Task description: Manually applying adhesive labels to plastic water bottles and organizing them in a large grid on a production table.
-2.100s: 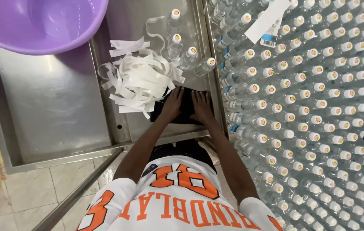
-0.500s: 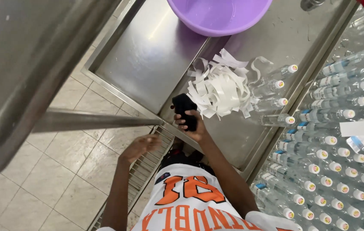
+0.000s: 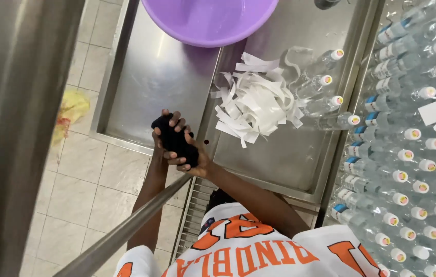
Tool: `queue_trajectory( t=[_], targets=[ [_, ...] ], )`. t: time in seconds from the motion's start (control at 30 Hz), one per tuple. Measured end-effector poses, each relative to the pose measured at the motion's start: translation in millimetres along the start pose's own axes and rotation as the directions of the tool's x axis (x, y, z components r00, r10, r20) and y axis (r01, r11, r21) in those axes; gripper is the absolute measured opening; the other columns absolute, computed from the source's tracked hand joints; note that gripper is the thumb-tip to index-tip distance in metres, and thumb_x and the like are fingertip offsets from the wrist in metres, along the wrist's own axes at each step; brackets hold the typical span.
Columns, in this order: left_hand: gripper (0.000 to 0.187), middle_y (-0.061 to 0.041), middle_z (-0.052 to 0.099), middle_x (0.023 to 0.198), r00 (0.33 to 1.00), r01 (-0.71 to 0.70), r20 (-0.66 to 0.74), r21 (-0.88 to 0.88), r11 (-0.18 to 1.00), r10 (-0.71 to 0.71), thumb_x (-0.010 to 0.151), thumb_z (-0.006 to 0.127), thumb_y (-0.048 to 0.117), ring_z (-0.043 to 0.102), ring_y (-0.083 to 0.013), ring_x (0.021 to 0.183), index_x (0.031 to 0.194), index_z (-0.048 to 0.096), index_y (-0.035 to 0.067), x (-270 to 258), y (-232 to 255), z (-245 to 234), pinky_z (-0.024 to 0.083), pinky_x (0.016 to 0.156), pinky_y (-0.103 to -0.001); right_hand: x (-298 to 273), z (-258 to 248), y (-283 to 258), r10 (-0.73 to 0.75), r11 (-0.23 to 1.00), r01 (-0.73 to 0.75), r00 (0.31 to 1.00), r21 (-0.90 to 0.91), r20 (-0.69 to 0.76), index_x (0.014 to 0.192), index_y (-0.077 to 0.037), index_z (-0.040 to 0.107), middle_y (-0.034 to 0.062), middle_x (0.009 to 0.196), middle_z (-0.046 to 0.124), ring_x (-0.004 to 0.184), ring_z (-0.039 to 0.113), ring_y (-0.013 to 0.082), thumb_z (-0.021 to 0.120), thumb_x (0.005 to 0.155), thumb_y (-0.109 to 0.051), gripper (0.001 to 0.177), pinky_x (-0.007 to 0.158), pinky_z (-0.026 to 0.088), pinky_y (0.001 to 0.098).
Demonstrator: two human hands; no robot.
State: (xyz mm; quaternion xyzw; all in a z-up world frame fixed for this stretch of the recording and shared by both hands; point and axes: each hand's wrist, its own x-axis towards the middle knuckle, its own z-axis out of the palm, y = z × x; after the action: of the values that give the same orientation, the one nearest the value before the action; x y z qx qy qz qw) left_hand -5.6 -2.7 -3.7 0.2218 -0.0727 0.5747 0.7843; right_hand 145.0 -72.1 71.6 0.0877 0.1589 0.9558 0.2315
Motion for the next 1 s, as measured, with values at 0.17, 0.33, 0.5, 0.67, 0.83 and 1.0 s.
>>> queue_trajectory(
  t=[0.17,0.33,0.5,0.67,0.83,1.0],
  targets=[
    [0.028,-0.002,0.046,0.095,0.835,0.341,-0.532,0.303,0.89,-0.139,0.105,0.071,0.03,0.06,-0.0195,0.091,0.101,0.049,0.014,6.2,0.2,44.9,0.051,0.094,-0.047,-23.7,-38.0,-44.9,0.001,0.889,-0.114,0.969,-0.443,-0.246,0.129,-0.011,0.057,0.0044,0.107,0.063,0.08,0.061,0.0103,0.069,0.11,-0.044,0.04,0.052,0.045,0.0183],
    [0.045,-0.008,0.063,0.072,0.465,0.685,-0.878,0.28,0.672,-0.109,0.1,0.088,0.036,0.076,-0.0262,0.073,0.076,0.061,0.01,-2.3,-21.3,-23.7,0.066,0.076,-0.044,-15.6,-103.4,-72.9,-0.295,0.581,-0.33,0.766,-0.744,-0.571,0.124,-0.005,0.065,0.0101,0.08,0.07,0.061,0.065,0.0212,0.097,0.088,-0.027,0.053,0.044,0.037,0.0261],
    [0.037,-0.009,0.062,0.063,0.365,0.854,-0.931,0.326,0.405,-0.02,0.09,0.087,0.024,0.071,-0.021,0.064,0.067,0.062,0.009,-4.9,-44.2,-61.2,0.062,0.069,-0.037,-17.3,-146.4,-77.2,-0.521,0.275,-0.439,0.68,-0.855,-0.516,0.126,0.005,0.061,0.0171,0.078,0.069,0.056,0.063,0.0245,0.086,0.094,-0.025,0.05,0.044,0.038,0.0336],
    [0.034,-0.009,0.06,0.057,0.3,0.949,-0.95,0.307,0.07,0.089,0.078,0.082,0.022,0.064,-0.0171,0.06,0.059,0.054,0.013,-14.1,-65.0,-107.2,0.056,0.06,-0.04,-9.2,-187.0,-73.8,-0.678,0.14,-0.459,0.601,-0.877,-0.423,0.078,0.001,0.065,0.0128,0.064,0.068,0.052,0.061,0.017,0.081,0.089,-0.015,0.025,0.045,0.038,0.0228],
    [0.038,-0.008,0.054,0.049,0.427,0.899,-0.872,0.38,-0.219,0.238,0.083,0.074,0.012,0.059,-0.0169,0.053,0.056,0.048,0.016,-11.1,-74.9,-97.0,0.056,0.057,-0.037,-1.6,-199.0,-69.8,-0.709,-0.379,-0.44,0.703,-0.814,-0.05,0.071,-0.012,0.026,0.0124,0.05,0.041,0.049,0.031,0.018,0.065,0.089,-0.009,0.043,0.052,0.029,0.0325],
    [0.031,-0.012,0.051,0.049,0.492,0.859,-0.813,0.393,-0.329,0.312,0.083,0.064,0.009,0.064,-0.0246,0.054,0.056,0.049,0.01,-7.6,-85.8,-85.2,0.054,0.057,-0.038,-9.0,-182.5,-59.4,-0.793,-0.263,-0.562,0.589,-0.784,-0.157,0.102,-0.005,0.036,0.0224,0.077,0.058,0.076,0.053,0.0357,0.075,0.089,-0.018,0.044,0.067,0.044,0.0486]
  ],
)
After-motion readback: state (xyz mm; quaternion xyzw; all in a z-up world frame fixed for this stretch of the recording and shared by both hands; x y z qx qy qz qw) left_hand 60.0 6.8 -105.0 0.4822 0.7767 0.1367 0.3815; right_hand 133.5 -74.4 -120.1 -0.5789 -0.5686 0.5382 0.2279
